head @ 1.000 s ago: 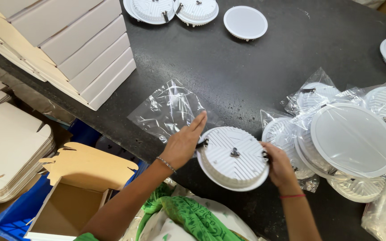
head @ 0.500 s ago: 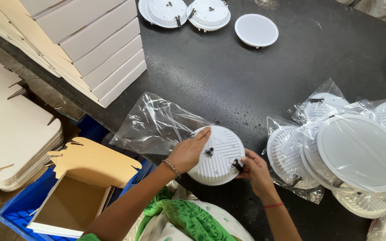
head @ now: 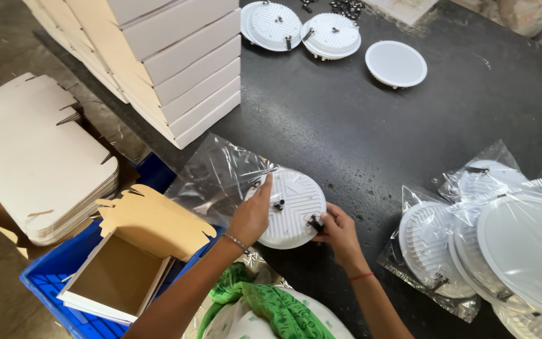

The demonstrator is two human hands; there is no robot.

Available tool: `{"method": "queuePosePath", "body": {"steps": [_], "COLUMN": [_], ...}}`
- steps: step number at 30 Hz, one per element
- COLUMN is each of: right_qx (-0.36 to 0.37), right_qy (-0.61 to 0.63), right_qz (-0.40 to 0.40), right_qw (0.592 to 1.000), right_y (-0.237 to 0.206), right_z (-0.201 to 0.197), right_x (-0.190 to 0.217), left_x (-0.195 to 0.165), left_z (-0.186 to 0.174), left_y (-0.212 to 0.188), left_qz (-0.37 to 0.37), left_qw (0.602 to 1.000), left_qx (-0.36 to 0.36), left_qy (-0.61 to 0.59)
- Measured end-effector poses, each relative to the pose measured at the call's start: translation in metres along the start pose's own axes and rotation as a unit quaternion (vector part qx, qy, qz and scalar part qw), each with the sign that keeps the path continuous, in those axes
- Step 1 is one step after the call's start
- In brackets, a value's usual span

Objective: The person places round LED panel light fixtures into clear plastic bags one at a time, pulls the bag over each unit, and sets the bagged fixtures onto a growing stack on the workbench, occasionally reaching into a supply bag of hardware.

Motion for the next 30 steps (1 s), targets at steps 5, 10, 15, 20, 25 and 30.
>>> {"method": "queuePosePath", "body": {"steps": [5,10,15,20,25,30], "right_qx": [0.039,-0.042,-0.110,-0.161,-0.142,-0.088], "right_qy": [0.025,0.043,0.016,0.032,0.051,0.054], "right_qz": [-0.002,-0.026,-0.033,-0.033,-0.038,-0.036], "right_qw": [0.999,0.998,0.993,0.986,0.988,0.994], "right_y": [0.005,-0.002,-0.052,-0.101,-0.086,-0.032], "right_z": [0.024,0.020,-0.023,-0.052,-0.030,0.003], "right_x": [-0.004,0.000,0.009,0.013,0.007,-0.019], "left_x": [0.007,-0.020,-0.073,-0.113,-0.100,-0.060], "left_z": [0.010,0.027,0.049,0.063,0.047,0.008], "left_y": [0.007,0.003,-0.003,-0.018,-0.013,-0.013], "left_qz": [0.033,0.140,0.177,0.225,0.226,0.132], "left_qw": [0.995,0.978,0.973,0.956,0.957,0.977], "left_qx": [-0.093,-0.147,-0.072,-0.037,-0.068,-0.050], "left_qy": [-0.002,-0.047,-0.132,-0.185,-0.169,-0.158]}}
Point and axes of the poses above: each hand's wrist, its own y-axis towards the middle knuckle, its own z-axis out of the palm, x = y × z, the point moved 2 cm from there along y, towards the middle knuckle, and after that the axes turned 7 degrees about -z, right-handed, at the moved point
